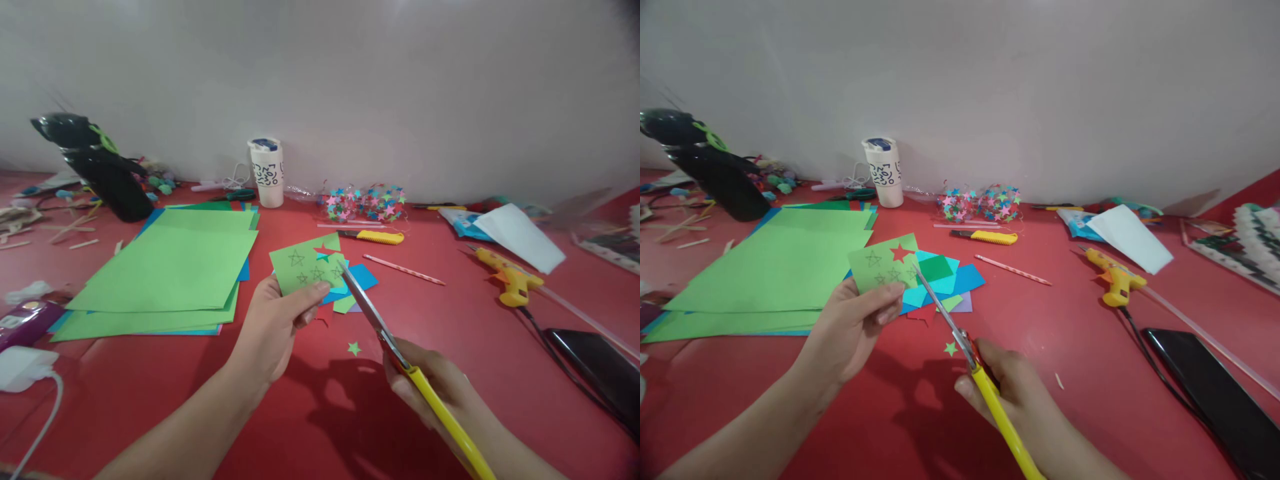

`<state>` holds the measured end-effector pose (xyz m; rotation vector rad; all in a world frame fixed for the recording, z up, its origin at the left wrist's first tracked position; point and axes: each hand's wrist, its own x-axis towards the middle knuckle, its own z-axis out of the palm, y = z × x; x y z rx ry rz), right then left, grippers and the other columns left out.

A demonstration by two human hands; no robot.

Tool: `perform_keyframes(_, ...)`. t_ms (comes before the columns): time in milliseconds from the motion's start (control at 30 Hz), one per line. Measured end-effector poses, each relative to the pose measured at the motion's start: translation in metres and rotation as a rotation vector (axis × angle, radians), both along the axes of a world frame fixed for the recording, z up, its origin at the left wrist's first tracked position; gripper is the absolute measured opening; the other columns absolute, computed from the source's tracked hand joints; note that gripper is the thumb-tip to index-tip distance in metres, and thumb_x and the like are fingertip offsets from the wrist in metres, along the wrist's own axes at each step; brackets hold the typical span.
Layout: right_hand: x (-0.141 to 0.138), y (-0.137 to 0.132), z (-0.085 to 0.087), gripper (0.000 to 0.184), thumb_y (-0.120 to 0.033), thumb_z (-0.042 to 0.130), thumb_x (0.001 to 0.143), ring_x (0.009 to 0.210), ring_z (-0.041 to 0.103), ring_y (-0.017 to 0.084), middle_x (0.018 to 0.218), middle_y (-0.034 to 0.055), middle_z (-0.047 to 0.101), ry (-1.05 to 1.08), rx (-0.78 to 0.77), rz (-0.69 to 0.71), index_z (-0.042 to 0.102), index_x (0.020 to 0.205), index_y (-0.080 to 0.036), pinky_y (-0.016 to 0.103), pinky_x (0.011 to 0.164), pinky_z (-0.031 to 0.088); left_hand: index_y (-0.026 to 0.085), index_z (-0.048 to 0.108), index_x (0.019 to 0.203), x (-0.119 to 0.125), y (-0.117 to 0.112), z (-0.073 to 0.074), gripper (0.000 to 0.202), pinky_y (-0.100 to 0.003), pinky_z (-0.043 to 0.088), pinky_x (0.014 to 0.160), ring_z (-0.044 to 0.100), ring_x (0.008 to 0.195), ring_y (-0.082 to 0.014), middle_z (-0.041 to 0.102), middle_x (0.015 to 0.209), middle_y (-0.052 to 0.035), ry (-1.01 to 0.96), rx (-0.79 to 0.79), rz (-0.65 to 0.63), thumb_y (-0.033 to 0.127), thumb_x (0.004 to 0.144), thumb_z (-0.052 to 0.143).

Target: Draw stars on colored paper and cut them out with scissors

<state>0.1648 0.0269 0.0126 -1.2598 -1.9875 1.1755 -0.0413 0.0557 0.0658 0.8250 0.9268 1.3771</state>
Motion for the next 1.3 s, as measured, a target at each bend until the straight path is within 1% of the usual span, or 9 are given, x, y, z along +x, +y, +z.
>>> perform_keyframes(100,0.000,0.000,-0.001,0.047,-0.063,0.038,0.083,0.046,0.026,0.009,0.054,-0.0058,0.031,0.020,-0.012,0.004,0.035,0.064,-0.021,0.023,0.043,0.021,0.017,0.057,0.061,0.000,0.001,0.000,0.014,-0.017,0.031,0.046,0.035,0.044,-0.0022,0.045,0.049,0.0075,-0.028,0.000,-0.002,0.018,0.068,0.069)
perform_keyframes(300,-0.001,-0.001,0.002,0.047,-0.064,0.037,0.084,0.044,0.027,0.009,0.052,-0.0062,0.031,0.005,-0.016,0.012,0.035,0.064,-0.021,0.022,0.040,0.021,0.016,0.064,0.062,0.000,-0.001,0.002,0.016,-0.020,0.040,0.042,0.056,0.045,-0.0100,0.062,0.054,-0.0005,0.053,0.061,-0.081,0.023,0.076,0.061)
perform_keyframes(433,-0.002,0.000,0.005,0.049,-0.067,0.036,0.082,0.041,0.028,0.008,0.050,-0.0066,0.032,0.023,-0.058,0.021,0.034,0.064,-0.022,0.022,0.038,0.021,0.016,0.060,0.055,-0.003,-0.002,0.002,0.025,-0.019,0.037,0.038,0.050,0.038,-0.0071,0.056,0.046,0.0018,0.109,0.071,-0.096,0.024,0.078,0.060)
perform_keyframes(700,-0.002,0.001,0.004,0.052,-0.070,0.037,0.080,0.048,0.024,0.009,0.054,-0.0058,0.029,-0.007,-0.074,0.032,0.034,0.063,-0.021,0.023,0.042,0.020,0.016,0.056,0.052,-0.006,0.004,0.001,0.024,-0.016,0.027,0.036,0.040,0.036,-0.0019,0.052,0.045,0.0050,0.111,0.016,-0.030,0.022,0.072,0.066)
perform_keyframes(900,-0.003,0.001,0.005,0.052,-0.070,0.037,0.080,0.045,0.026,0.009,0.051,-0.0058,0.030,0.036,-0.066,0.040,0.036,0.062,-0.021,0.022,0.040,0.020,0.015,0.059,0.056,-0.007,0.002,0.002,0.016,-0.016,0.033,0.043,0.043,0.040,-0.0020,0.057,0.050,0.0040,-0.065,-0.005,-0.084,0.017,0.071,0.066)
perform_keyframes(1000,-0.006,-0.003,0.008,0.050,-0.068,0.038,0.081,0.038,0.026,0.007,0.046,-0.0072,0.031,0.097,-0.112,0.006,0.037,0.064,-0.021,0.021,0.037,0.018,0.016,0.063,0.063,-0.003,0.001,0.000,0.009,-0.015,0.039,0.047,0.051,0.045,-0.0035,0.062,0.056,0.0027,-0.148,-0.026,-0.108,0.018,0.072,0.066)
perform_keyframes(1100,-0.008,-0.005,0.009,0.050,-0.068,0.039,0.081,0.035,0.025,0.006,0.043,-0.0077,0.033,0.134,-0.151,0.004,0.037,0.064,-0.021,0.021,0.035,0.018,0.016,0.066,0.071,0.000,0.001,-0.001,0.004,-0.017,0.044,0.049,0.058,0.051,-0.0071,0.066,0.060,0.0010,-0.132,-0.014,-0.076,0.019,0.072,0.068)
perform_keyframes(1200,-0.009,-0.004,0.006,0.053,-0.072,0.038,0.078,0.036,0.026,0.006,0.043,-0.0072,0.032,0.124,-0.133,0.037,0.036,0.061,-0.021,0.021,0.035,0.017,0.016,0.067,0.071,0.001,0.002,-0.001,0.003,-0.017,0.046,0.050,0.059,0.052,-0.0076,0.066,0.059,0.0011,-0.156,-0.008,-0.069,0.018,0.071,0.068)
perform_keyframes(1300,-0.009,-0.004,0.006,0.053,-0.071,0.037,0.080,0.036,0.027,0.006,0.043,-0.0071,0.032,0.119,-0.116,0.023,0.036,0.062,-0.021,0.021,0.035,0.018,0.014,0.068,0.069,0.000,0.000,0.001,0.003,-0.016,0.047,0.052,0.060,0.054,-0.0080,0.067,0.061,0.0000,-0.259,-0.004,-0.127,0.017,0.071,0.068)
